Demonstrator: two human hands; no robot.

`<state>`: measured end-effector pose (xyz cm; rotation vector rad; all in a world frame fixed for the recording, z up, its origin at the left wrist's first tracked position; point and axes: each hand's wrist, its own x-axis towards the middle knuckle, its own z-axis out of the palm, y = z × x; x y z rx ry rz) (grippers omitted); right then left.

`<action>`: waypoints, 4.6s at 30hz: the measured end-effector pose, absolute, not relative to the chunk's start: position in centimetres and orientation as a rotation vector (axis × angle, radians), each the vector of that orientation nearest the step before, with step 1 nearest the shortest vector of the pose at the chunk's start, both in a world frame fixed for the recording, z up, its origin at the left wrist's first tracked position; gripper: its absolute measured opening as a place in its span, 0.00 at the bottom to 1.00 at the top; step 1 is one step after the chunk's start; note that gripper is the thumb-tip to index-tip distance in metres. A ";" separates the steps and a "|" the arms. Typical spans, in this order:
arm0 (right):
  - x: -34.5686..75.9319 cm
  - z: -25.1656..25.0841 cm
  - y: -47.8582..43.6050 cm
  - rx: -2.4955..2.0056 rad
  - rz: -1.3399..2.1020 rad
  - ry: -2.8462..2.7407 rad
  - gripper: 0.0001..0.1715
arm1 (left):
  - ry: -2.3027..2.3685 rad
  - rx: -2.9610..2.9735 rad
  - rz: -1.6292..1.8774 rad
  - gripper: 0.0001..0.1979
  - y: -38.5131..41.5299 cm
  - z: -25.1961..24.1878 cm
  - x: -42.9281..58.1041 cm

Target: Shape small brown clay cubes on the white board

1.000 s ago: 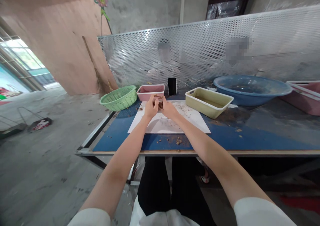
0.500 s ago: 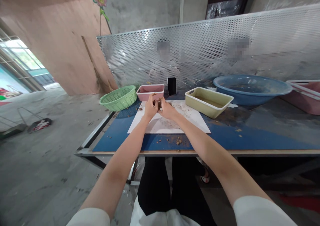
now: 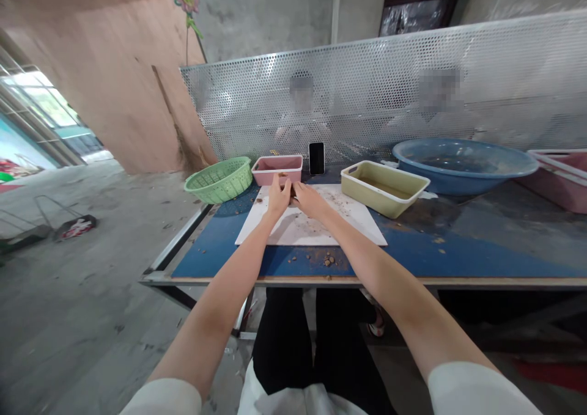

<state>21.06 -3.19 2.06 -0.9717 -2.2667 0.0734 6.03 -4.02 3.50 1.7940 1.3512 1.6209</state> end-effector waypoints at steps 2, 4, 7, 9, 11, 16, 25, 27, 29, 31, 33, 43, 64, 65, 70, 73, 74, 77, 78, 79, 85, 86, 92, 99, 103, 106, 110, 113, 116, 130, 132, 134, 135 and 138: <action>20.8 2.2 -3.3 -1.009 0.018 -2.290 0.17 | 1.395 1.742 1.650 0.12 -3.9 3.7 6.2; 20.6 2.3 -3.4 -1.038 -0.032 -2.317 0.18 | 1.406 1.743 1.669 0.13 -3.8 3.9 6.2; 20.3 2.3 -3.5 -1.060 -0.073 -2.358 0.18 | 1.384 1.753 1.665 0.19 -3.6 3.9 6.1; 20.2 2.3 -3.5 -1.077 -0.058 -2.373 0.16 | 1.374 1.727 1.643 0.24 -3.5 3.8 6.1; 20.2 2.2 -3.5 -1.104 -0.025 -2.377 0.16 | 1.383 1.704 1.622 0.27 -3.5 3.7 6.1; 20.2 2.5 -3.8 -1.170 0.077 -2.374 0.15 | 1.390 1.726 1.632 0.28 -3.5 3.5 6.0; 19.9 3.2 -4.9 -1.269 0.089 -2.413 0.19 | 1.558 1.973 1.617 0.27 -4.2 3.1 5.4; 19.9 3.3 -4.7 -1.271 0.121 -2.401 0.18 | 1.565 1.983 1.662 0.26 -4.2 3.1 5.5; 20.1 3.3 -4.6 -1.262 0.162 -2.372 0.17 | 1.577 1.958 1.706 0.26 -4.2 3.0 5.5; 20.3 3.2 -4.5 -1.248 0.201 -2.341 0.16 | 1.604 1.916 1.747 0.25 -4.0 2.9 5.4; 20.6 3.1 -4.5 -1.227 0.236 -2.306 0.14 | 1.647 1.842 1.814 0.23 -3.8 3.0 5.2; 20.8 2.2 -3.3 -1.039 0.253 -2.021 0.10 | 1.667 1.732 1.874 0.21 -4.1 3.3 4.8; 20.8 2.3 -3.0 -1.061 0.396 -2.209 0.08 | 1.637 1.767 1.886 0.20 -3.5 2.9 4.7; 20.9 2.4 -3.1 -1.066 0.397 -2.208 0.08 | 1.642 1.771 1.886 0.20 -3.5 2.9 4.7; 20.5 2.7 -3.9 -1.085 0.398 -2.157 0.11 | 1.655 1.780 1.888 0.20 -3.9 3.3 4.6; 20.1 2.7 -4.1 -1.039 0.381 -2.131 0.12 | 1.655 1.792 1.894 0.20 -3.9 3.4 4.6; 20.0 2.7 -4.1 -1.019 0.385 -2.121 0.10 | 1.657 1.796 1.890 0.20 -3.9 3.4 4.6; 20.0 2.6 -4.0 -1.008 0.420 -2.096 0.03 | 1.666 1.788 1.870 0.19 -3.8 3.3 4.5; 20.1 2.7 -4.0 -1.020 0.429 -2.089 0.03 | 1.666 1.783 1.867 0.19 -3.7 3.3 4.5; 20.2 2.8 -4.0 -1.039 0.432 -2.081 0.04 | 1.665 1.776 1.870 0.19 -3.7 3.3 4.5; 20.4 3.4 -4.7 -1.117 0.366 -2.121 0.15 | 1.650 1.773 1.865 0.19 -3.8 3.4 4.5; 20.4 3.4 -4.8 -1.109 0.357 -2.128 0.15 | 1.647 1.775 1.865 0.19 -3.9 3.4 4.5; 20.2 3.3 -5.1 -1.074 0.411 -2.073 0.17 | 1.657 1.749 1.878 0.18 -3.6 3.2 4.4; 19.8 2.9 -4.6 -1.050 0.464 -2.083 0.09 | 1.616 1.785 1.898 0.17 -3.2 2.8 4.2; 19.8 2.6 -4.1 -1.061 0.464 -2.106 0.09 | 1.627 1.780 1.906 0.17 -3.2 2.9 4.2; 19.8 2.3 -3.8 -1.064 0.436 -2.104 0.09 | 1.627 1.783 1.928 0.17 -3.2 2.9 4.2; 19.8 2.2 -3.4 -1.027 0.404 -2.058 0.09 | 1.637 1.799 1.921 0.17 -3.2 2.9 4.3; 19.6 2.2 -3.3 -1.036 0.411 -1.977 0.11 | 1.641 1.802 1.916 0.17 -3.2 2.9 4.3; 19.5 2.0 -3.3 -1.055 0.463 -1.927 0.16 | 1.645 1.801 1.931 0.17 -3.3 3.0 4.3; 19.2 2.4 -4.3 -0.856 0.708 -1.689 0.21 | 1.599 1.788 1.927 0.15 -3.5 3.1 4.4; 19.1 2.6 -4.4 -0.836 0.768 -1.691 0.24 | 1.607 1.782 1.926 0.15 -3.4 3.1 4.4; 19.2 2.8 -4.7 -0.831 0.807 -1.712 0.27 | 1.621 1.778 1.925 0.16 -3.3 3.0 4.3; 19.2 3.0 -4.8 -0.834 0.815 -1.732 0.29 | 1.626 1.777 1.924 0.16 -3.2 2.9 4.3; 19.1 3.4 -5.4 -0.865 0.814 -1.796 0.35 | 1.626 1.783 1.914 0.16 -3.0 2.7 4.2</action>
